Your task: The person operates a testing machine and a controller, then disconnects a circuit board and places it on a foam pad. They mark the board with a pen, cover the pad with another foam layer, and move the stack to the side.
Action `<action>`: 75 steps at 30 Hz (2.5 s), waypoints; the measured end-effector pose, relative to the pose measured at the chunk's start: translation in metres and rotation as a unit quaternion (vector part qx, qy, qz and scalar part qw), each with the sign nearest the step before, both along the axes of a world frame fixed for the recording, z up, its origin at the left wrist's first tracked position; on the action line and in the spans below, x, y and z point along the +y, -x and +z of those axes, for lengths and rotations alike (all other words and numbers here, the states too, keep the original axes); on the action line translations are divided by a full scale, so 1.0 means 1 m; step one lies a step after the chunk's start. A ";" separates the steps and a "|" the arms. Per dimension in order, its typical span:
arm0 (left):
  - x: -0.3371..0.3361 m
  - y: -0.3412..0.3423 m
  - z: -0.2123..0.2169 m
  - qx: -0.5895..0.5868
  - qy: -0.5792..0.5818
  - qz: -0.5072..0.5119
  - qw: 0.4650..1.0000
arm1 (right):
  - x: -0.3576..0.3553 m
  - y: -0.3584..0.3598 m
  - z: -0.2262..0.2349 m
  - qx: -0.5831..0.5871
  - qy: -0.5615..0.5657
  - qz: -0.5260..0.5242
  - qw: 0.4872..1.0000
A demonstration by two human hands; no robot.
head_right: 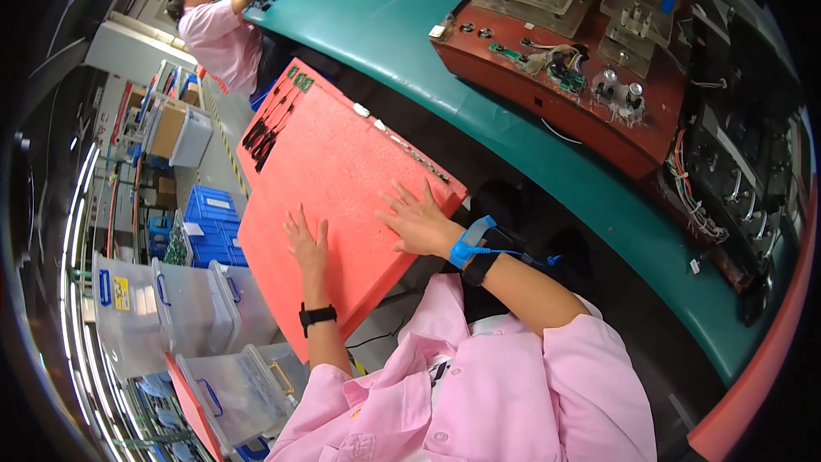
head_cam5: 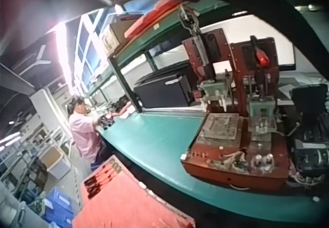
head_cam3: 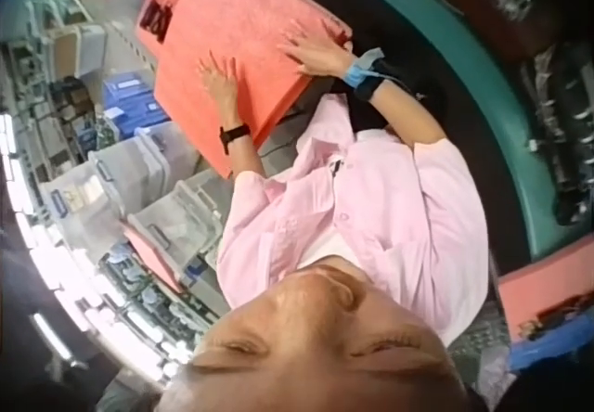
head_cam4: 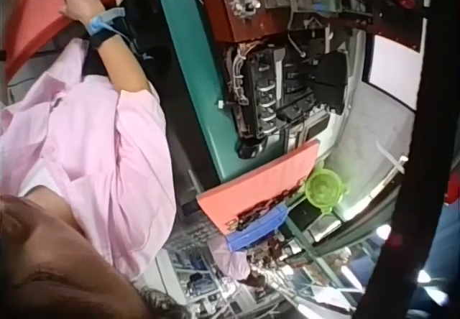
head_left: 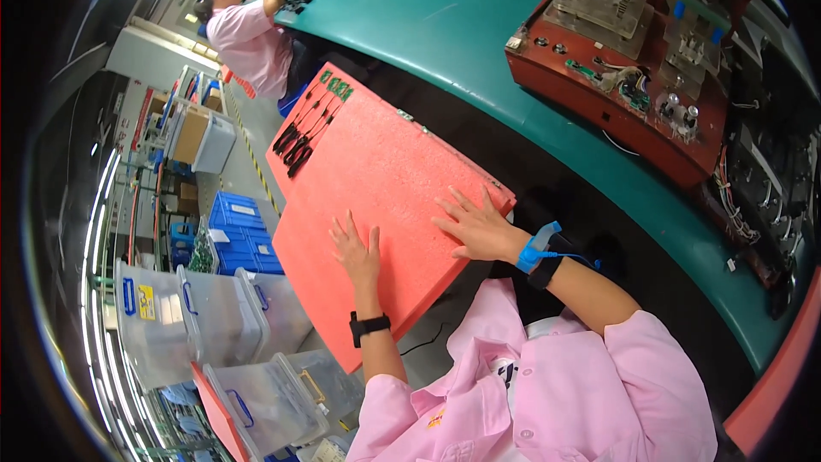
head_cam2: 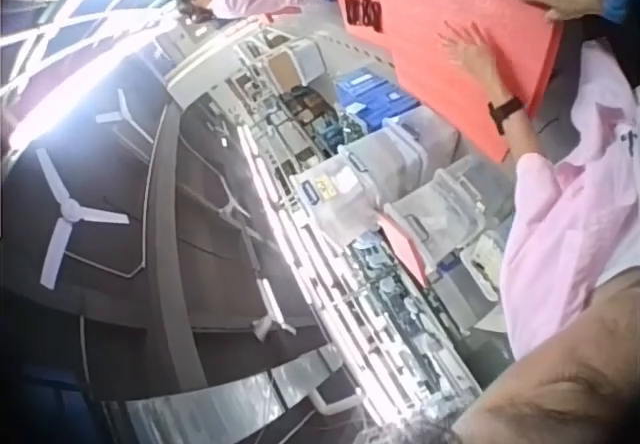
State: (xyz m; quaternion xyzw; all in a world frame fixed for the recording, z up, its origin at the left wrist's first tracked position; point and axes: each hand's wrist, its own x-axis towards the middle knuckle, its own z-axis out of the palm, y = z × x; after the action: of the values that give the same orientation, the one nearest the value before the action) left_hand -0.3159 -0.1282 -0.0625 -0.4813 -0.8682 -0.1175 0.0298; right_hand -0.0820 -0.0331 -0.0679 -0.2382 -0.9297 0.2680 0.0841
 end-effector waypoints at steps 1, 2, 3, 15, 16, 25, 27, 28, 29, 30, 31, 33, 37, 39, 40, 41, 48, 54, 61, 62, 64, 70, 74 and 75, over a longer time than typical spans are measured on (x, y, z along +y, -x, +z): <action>0.008 0.006 -0.014 0.025 0.026 0.030 0.999 | 0.003 0.000 -0.002 -0.005 -0.017 -0.011 1.000; 0.014 0.012 -0.029 0.051 0.053 0.061 0.995 | 0.006 -0.002 -0.005 -0.005 -0.011 -0.019 1.000; 0.019 0.015 -0.040 0.074 0.084 0.088 0.990 | 0.009 -0.007 -0.013 0.034 -0.008 -0.093 0.995; 0.040 0.015 -0.036 0.023 0.118 0.107 0.987 | 0.021 -0.049 -0.098 0.367 0.611 -0.331 0.618; 0.042 0.013 -0.035 0.028 0.122 0.097 0.987 | 0.019 -0.047 -0.098 0.389 0.633 -0.286 0.606; 0.051 0.015 -0.028 0.024 0.102 0.139 0.985 | 0.010 -0.073 -0.111 0.218 0.383 -0.430 0.788; 0.047 0.019 -0.020 0.006 0.096 0.139 0.986 | -0.003 -0.062 -0.103 0.256 0.551 -0.382 0.696; 0.043 0.017 -0.016 0.006 0.093 0.131 0.987 | -0.006 -0.056 -0.100 0.273 0.627 -0.351 0.640; 0.032 0.014 -0.014 0.014 0.043 0.055 0.997 | -0.010 -0.050 -0.097 0.279 0.624 -0.352 0.640; 0.024 0.006 -0.014 0.019 -0.007 -0.025 0.999 | -0.013 -0.045 -0.098 0.313 0.621 -0.366 0.618; 0.011 0.002 -0.011 0.025 -0.017 -0.110 0.993 | -0.015 -0.037 -0.098 0.347 0.620 -0.374 0.596; -0.009 -0.041 -0.012 0.020 0.001 -0.245 0.969 | -0.012 -0.034 -0.109 0.376 0.605 -0.401 0.575; -0.040 -0.090 -0.008 0.081 0.105 -0.254 0.958 | 0.004 -0.010 -0.117 0.368 0.568 -0.408 0.613; -0.042 -0.086 -0.015 0.075 0.112 -0.245 0.960 | 0.005 0.006 -0.112 0.312 0.546 -0.483 0.610; -0.042 -0.086 -0.019 0.070 0.115 -0.241 0.961 | 0.006 0.011 -0.110 0.282 0.530 -0.521 0.607; -0.041 -0.085 -0.021 0.065 0.108 -0.239 0.963 | 0.009 0.014 -0.108 0.279 0.524 -0.521 0.613; -0.030 -0.087 -0.033 0.071 0.108 -0.249 0.960 | 0.013 0.015 -0.152 0.352 0.434 -0.501 0.661; -0.015 -0.097 0.009 0.068 0.028 -0.301 0.951 | -0.033 -0.067 -0.067 0.244 0.183 -0.263 0.915; 0.062 -0.237 0.058 -0.247 -0.065 -0.510 0.822 | -0.118 -0.259 0.076 0.128 0.153 -0.287 0.937; 0.068 -0.270 0.065 -0.257 -0.092 -0.560 0.782 | -0.143 -0.287 0.093 0.086 0.151 -0.336 0.926; 0.078 -0.312 0.075 -0.247 -0.142 -0.645 0.709 | -0.190 -0.328 0.130 0.062 0.051 -0.482 0.873; 0.072 -0.403 0.078 -0.322 -0.060 -0.796 0.509 | -0.362 -0.396 0.233 -0.221 -0.187 -0.869 0.400; 0.067 -0.417 0.076 -0.328 -0.062 -0.786 0.521 | -0.402 -0.477 0.244 -0.309 -0.146 -0.868 0.361; 0.066 -0.416 0.076 -0.333 -0.061 -0.786 0.517 | -0.402 -0.495 0.247 -0.327 -0.093 -0.873 0.350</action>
State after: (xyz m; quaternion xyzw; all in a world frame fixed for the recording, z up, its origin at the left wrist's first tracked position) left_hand 0.1005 -0.0618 0.0133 -0.8904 -0.0737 -0.2976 -0.3365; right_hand 0.4125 -0.4349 0.1787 -0.9747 -0.1702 -0.1439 -0.0185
